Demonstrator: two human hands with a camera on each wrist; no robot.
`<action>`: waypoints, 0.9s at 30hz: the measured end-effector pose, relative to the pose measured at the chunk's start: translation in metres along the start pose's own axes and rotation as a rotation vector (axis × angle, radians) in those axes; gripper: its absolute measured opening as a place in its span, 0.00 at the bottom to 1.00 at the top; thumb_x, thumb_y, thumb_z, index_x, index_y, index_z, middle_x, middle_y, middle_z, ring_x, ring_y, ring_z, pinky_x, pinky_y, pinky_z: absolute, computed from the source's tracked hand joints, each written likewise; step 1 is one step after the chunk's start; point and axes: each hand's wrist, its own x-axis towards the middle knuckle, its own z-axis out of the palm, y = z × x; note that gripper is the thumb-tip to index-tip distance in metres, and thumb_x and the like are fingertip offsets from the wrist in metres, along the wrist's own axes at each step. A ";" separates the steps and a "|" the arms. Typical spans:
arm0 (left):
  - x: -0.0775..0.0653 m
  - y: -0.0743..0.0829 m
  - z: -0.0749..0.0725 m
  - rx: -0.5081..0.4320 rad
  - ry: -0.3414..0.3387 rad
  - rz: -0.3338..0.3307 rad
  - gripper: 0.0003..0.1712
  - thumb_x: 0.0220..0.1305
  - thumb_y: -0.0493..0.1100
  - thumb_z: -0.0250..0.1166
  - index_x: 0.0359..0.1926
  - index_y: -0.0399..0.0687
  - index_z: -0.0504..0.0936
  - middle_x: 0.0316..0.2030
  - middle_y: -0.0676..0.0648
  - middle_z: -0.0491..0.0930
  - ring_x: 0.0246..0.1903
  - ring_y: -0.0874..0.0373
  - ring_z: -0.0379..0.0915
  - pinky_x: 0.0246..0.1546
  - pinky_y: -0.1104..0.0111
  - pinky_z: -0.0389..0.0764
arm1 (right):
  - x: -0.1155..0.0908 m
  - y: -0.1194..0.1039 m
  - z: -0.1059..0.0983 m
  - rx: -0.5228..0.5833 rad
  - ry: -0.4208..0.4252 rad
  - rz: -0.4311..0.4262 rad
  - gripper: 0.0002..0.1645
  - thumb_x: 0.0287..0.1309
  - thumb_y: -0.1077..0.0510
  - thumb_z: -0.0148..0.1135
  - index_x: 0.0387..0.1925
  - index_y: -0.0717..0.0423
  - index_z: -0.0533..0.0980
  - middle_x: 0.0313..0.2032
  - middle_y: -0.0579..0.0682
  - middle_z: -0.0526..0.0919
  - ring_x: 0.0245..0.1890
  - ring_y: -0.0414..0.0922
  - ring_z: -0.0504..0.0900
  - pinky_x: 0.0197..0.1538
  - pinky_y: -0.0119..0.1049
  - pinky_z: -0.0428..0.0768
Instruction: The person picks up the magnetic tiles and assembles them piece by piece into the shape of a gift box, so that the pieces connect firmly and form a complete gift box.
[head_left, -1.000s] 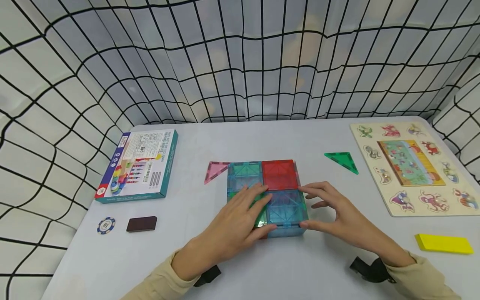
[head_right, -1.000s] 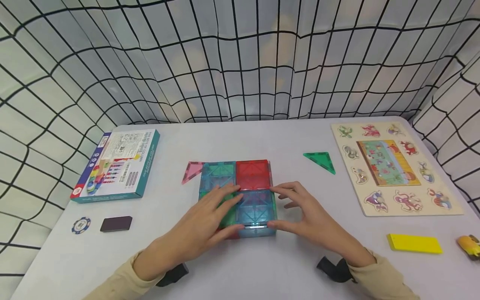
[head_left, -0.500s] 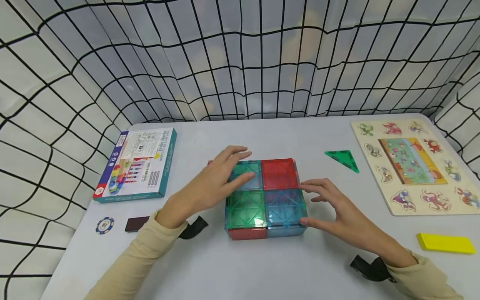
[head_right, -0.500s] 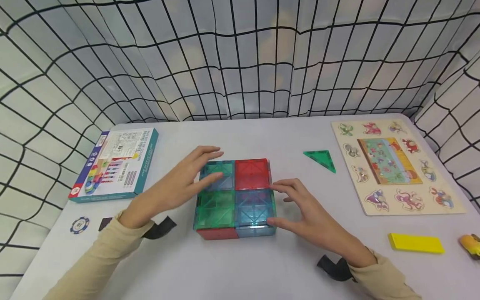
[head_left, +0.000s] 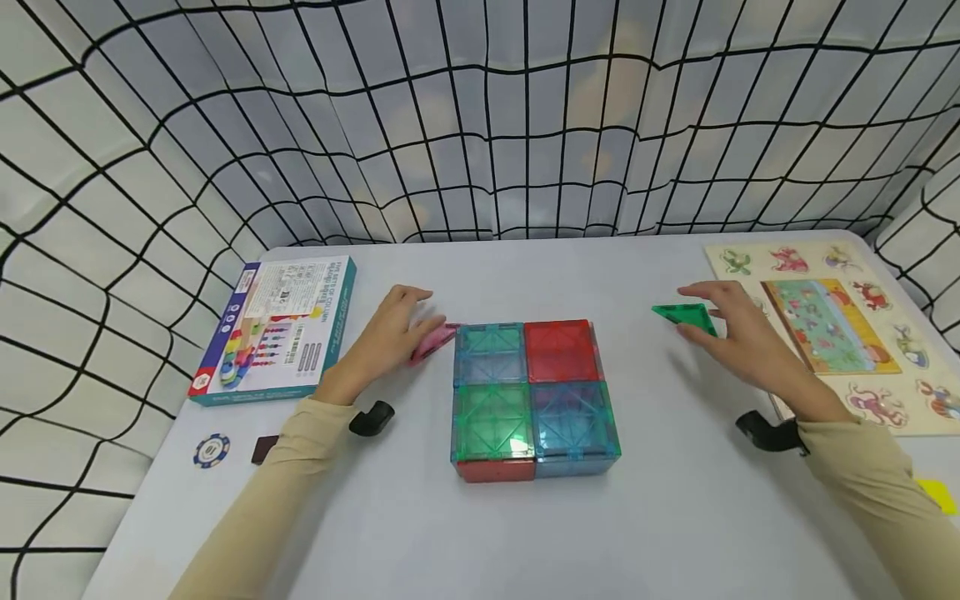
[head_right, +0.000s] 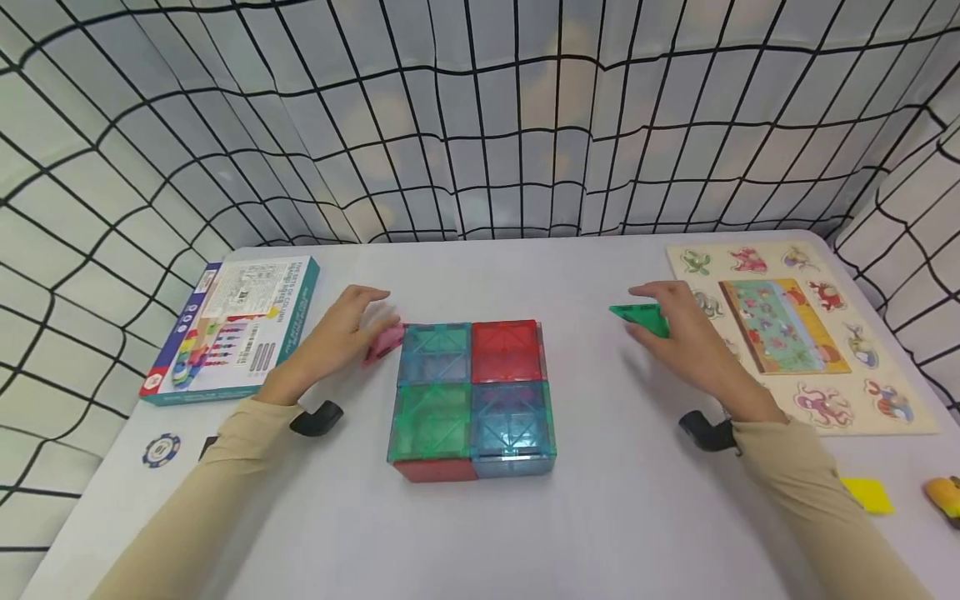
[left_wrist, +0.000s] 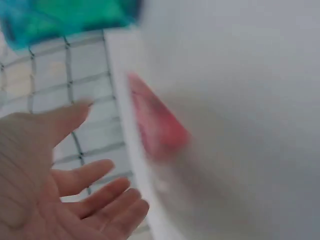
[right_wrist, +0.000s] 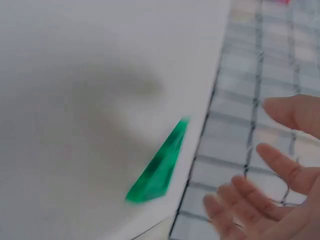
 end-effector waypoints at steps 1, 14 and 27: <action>0.000 -0.005 0.000 0.030 -0.007 -0.023 0.35 0.78 0.48 0.61 0.72 0.25 0.66 0.70 0.30 0.63 0.72 0.37 0.59 0.74 0.46 0.62 | 0.004 0.008 -0.002 -0.022 -0.020 0.032 0.30 0.71 0.63 0.65 0.69 0.69 0.68 0.65 0.75 0.64 0.62 0.72 0.68 0.61 0.71 0.71; -0.008 -0.022 0.008 -0.031 0.042 -0.080 0.30 0.61 0.41 0.79 0.58 0.30 0.77 0.59 0.32 0.71 0.57 0.37 0.73 0.60 0.48 0.76 | 0.023 0.036 0.008 -0.106 -0.200 0.179 0.37 0.71 0.60 0.62 0.72 0.77 0.61 0.67 0.82 0.61 0.60 0.71 0.65 0.57 0.68 0.70; -0.044 0.038 -0.025 -0.226 0.335 0.128 0.11 0.57 0.33 0.79 0.41 0.36 0.90 0.38 0.42 0.90 0.37 0.55 0.84 0.39 0.78 0.79 | 0.014 0.036 0.009 -0.107 -0.197 0.156 0.37 0.71 0.60 0.63 0.72 0.73 0.61 0.71 0.84 0.54 0.69 0.79 0.57 0.63 0.76 0.63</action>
